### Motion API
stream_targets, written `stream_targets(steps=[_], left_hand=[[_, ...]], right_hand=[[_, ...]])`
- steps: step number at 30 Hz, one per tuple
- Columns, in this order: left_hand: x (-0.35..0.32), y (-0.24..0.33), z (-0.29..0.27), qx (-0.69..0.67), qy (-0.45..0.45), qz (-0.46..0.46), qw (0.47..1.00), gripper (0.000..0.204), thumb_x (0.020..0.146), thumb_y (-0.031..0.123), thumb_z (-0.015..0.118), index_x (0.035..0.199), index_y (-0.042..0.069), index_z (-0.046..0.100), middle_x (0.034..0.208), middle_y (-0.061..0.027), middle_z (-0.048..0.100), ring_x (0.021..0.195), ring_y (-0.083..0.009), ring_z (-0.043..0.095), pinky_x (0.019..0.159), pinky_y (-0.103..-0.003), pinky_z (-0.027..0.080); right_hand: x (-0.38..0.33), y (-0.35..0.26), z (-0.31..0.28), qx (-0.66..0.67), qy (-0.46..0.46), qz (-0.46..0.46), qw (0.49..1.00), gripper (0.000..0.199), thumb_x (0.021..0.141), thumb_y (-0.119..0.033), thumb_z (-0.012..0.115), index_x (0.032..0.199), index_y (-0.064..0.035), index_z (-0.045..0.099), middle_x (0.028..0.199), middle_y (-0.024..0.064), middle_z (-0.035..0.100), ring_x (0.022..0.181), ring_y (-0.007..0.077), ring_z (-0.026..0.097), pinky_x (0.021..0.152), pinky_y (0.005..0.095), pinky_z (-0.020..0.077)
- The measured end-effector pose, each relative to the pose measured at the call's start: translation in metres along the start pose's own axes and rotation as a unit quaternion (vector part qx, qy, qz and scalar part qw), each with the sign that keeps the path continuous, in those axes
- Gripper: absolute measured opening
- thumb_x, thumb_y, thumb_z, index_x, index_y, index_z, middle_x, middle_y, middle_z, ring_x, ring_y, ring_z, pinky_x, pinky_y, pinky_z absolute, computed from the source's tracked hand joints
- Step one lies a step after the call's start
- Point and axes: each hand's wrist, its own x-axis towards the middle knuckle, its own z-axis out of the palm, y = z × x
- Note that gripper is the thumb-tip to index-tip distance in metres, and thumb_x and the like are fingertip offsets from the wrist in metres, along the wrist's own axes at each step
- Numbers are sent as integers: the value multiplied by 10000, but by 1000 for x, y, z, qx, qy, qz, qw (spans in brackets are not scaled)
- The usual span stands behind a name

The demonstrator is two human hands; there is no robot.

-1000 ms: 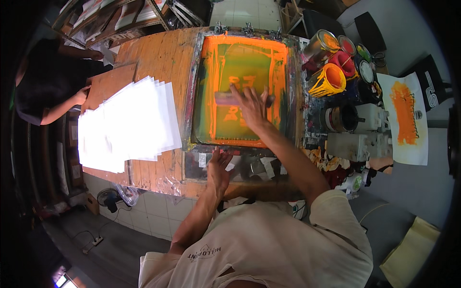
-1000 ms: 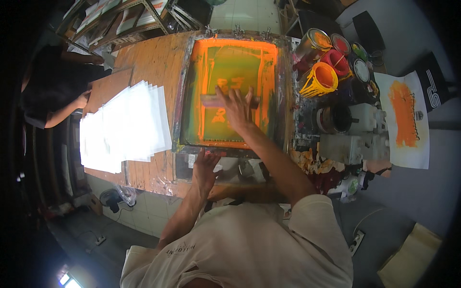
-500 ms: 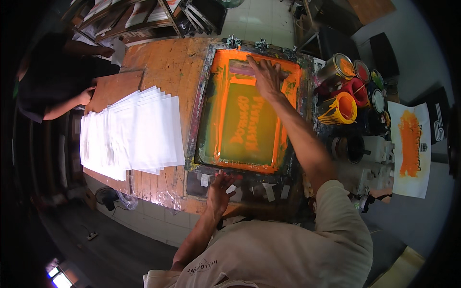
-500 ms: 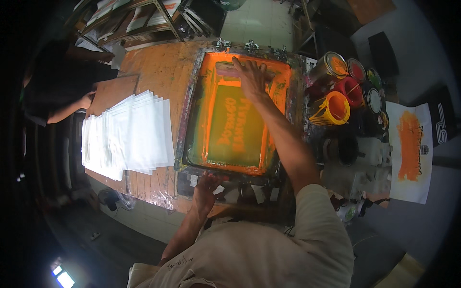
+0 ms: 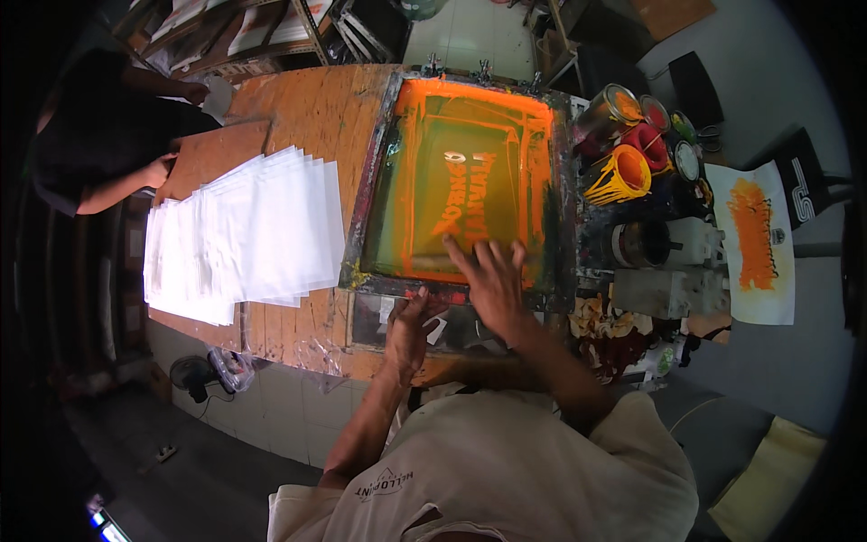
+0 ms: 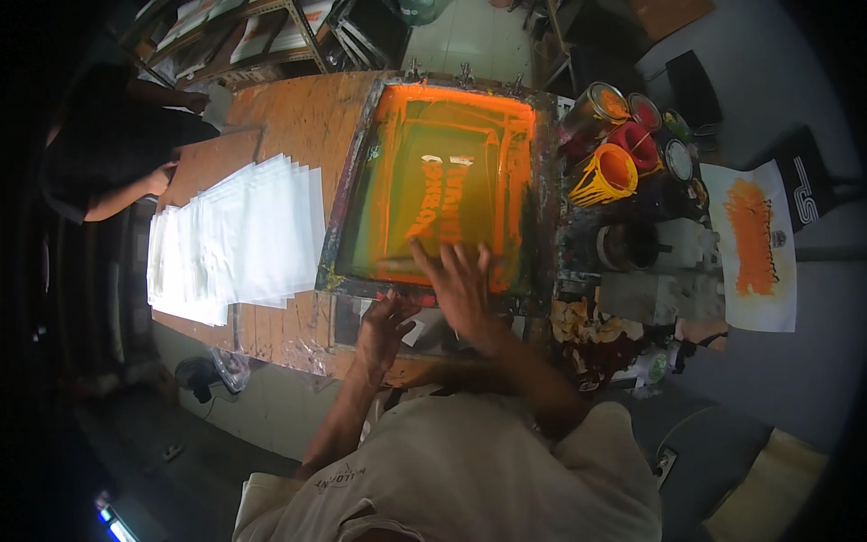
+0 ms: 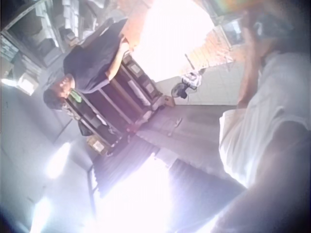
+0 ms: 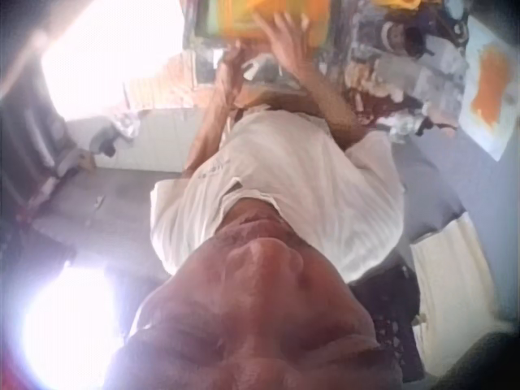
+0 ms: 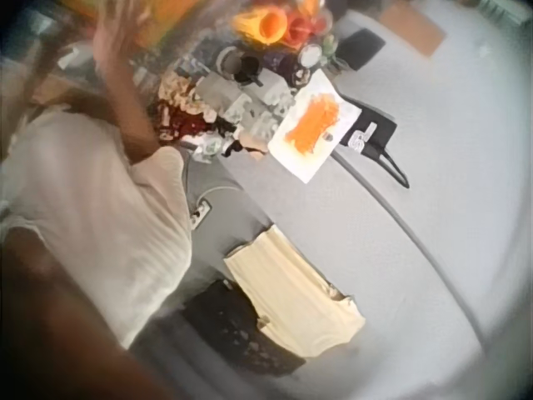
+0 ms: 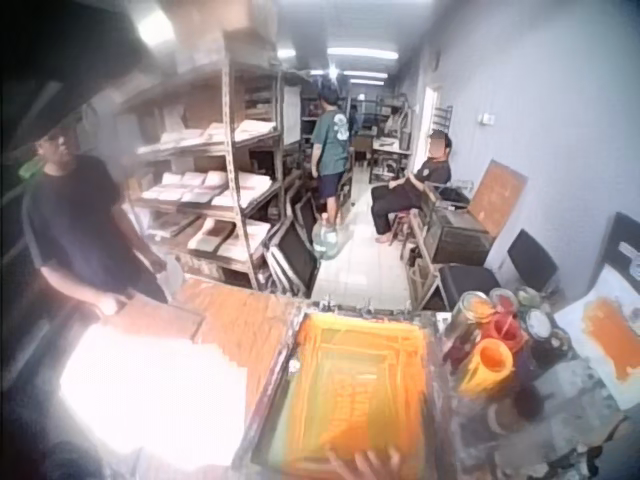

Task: The person performs screen printing by placing sheets of paper onto a surface, lowering a screen, and pulling a squeegee across it. They repeat this process for multiple sheets, placing the printed papers to the side.

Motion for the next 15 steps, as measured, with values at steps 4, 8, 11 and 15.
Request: stream_targets(steps=[4, 8, 11, 15], left_hand=[[-21, 23, 21, -23, -51, 62, 997, 311, 980, 312, 694, 1143, 62, 603, 1115, -103, 706, 1082, -262, 666, 1020, -457, 434], [-34, 61, 46, -88, -166, 149, 971, 287, 940, 124, 648, 1202, 5, 638, 1165, -126, 706, 1094, -273, 672, 1055, -473, 487], [-1, 95, 54, 16, -198, 213, 957, 376, 945, 127, 599, 1279, -43, 615, 1198, -148, 705, 1007, -278, 705, 1043, -466, 491], [99, 127, 27, 327, 75, 336, 880, 429, 964, 290, 649, 1262, -16, 627, 1203, -155, 667, 1078, -325, 658, 1008, -509, 459]], right_hand=[[-2, -26, -52, -18, 23, 21, 999, 677, 886, -210, 709, 1529, -200, 496, 1004, 82, 514, 976, 271, 522, 945, 559, 320], [50, -16, -99, -32, 149, -26, 988, 609, 919, -406, 703, 1450, -136, 578, 948, 99, 533, 914, 289, 538, 905, 524, 361], [95, 0, -135, -31, 150, -34, 988, 585, 925, -443, 678, 1389, -93, 612, 896, 136, 578, 838, 291, 540, 842, 491, 387], [140, 18, -176, 5, 165, -30, 986, 522, 948, -444, 675, 1293, -52, 664, 922, 167, 646, 872, 344, 617, 893, 502, 413]])
